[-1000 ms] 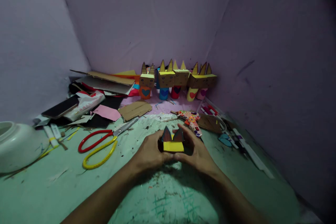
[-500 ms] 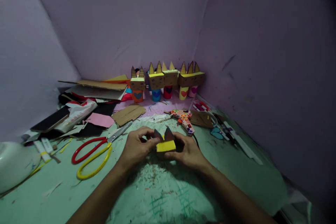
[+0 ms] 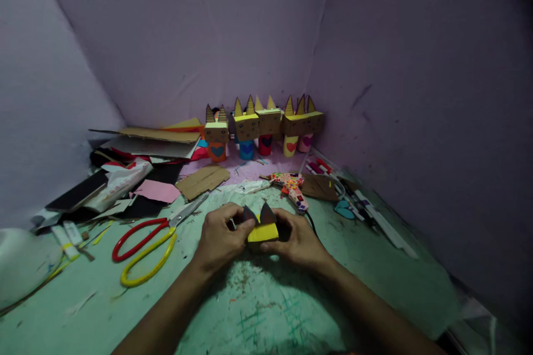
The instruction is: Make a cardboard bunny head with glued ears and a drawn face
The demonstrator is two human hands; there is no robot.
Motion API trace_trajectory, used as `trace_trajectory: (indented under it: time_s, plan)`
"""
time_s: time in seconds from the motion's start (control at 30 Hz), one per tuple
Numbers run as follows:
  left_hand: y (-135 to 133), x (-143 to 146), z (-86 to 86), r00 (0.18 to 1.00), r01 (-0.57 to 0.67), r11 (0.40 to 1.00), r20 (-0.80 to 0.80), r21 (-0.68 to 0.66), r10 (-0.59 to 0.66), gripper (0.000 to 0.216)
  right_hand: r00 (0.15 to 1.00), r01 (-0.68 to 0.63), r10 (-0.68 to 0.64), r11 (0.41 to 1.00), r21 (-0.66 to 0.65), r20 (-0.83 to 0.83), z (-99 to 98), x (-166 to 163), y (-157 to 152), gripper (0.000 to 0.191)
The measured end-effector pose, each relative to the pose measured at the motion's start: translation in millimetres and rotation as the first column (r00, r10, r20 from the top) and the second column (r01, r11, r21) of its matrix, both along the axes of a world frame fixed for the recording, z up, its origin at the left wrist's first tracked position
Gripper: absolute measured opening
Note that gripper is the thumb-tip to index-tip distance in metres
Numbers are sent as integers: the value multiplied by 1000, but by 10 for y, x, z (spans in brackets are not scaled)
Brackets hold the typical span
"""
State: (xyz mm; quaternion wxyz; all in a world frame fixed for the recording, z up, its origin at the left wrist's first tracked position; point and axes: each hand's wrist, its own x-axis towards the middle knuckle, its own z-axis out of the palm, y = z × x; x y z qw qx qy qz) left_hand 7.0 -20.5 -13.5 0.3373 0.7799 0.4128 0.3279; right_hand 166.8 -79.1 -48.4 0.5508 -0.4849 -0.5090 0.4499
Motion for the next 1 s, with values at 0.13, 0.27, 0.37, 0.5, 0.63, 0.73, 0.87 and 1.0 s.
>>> trace_trajectory:
  time_s: [0.13,0.27,0.37,0.5,0.63,0.73,0.87,1.0]
  plan:
    - [25,19,7,999,48,998,13,31,-49,7,1000,-18,18,1000,-13,3,-25,12,13,45]
    - [39,44,7,999,54,996,0,70,-54,10,1000,-18,18,1000,4,13,-37,17,9,46]
    - [25,62,-6,996,76,995,36,66,-78,11,1000,-17,17,1000,5,14,-35,14,4,47]
    - [1,62,5,994,84,995,65,54,-88,12,1000,-1,1,1000,12,25,-29,10,3,46]
    - [29,-24,97,991,103,994,87,-23,-101,16,1000,14,-14,1000,9,22,-24,17,3,45]
    - [88,-137,168,983,26,995,185,-101,-7,29,1000,16,-16,1000,-10,19,-20,37,11,42]
    - [140,-222,180,956,-91,982,260,-166,133,22,1000,11,-11,1000,-15,-23,-16,63,31,34]
    - [105,-170,161,971,-36,983,226,-181,78,19,999,-18,17,999,-34,-47,2,66,28,34]
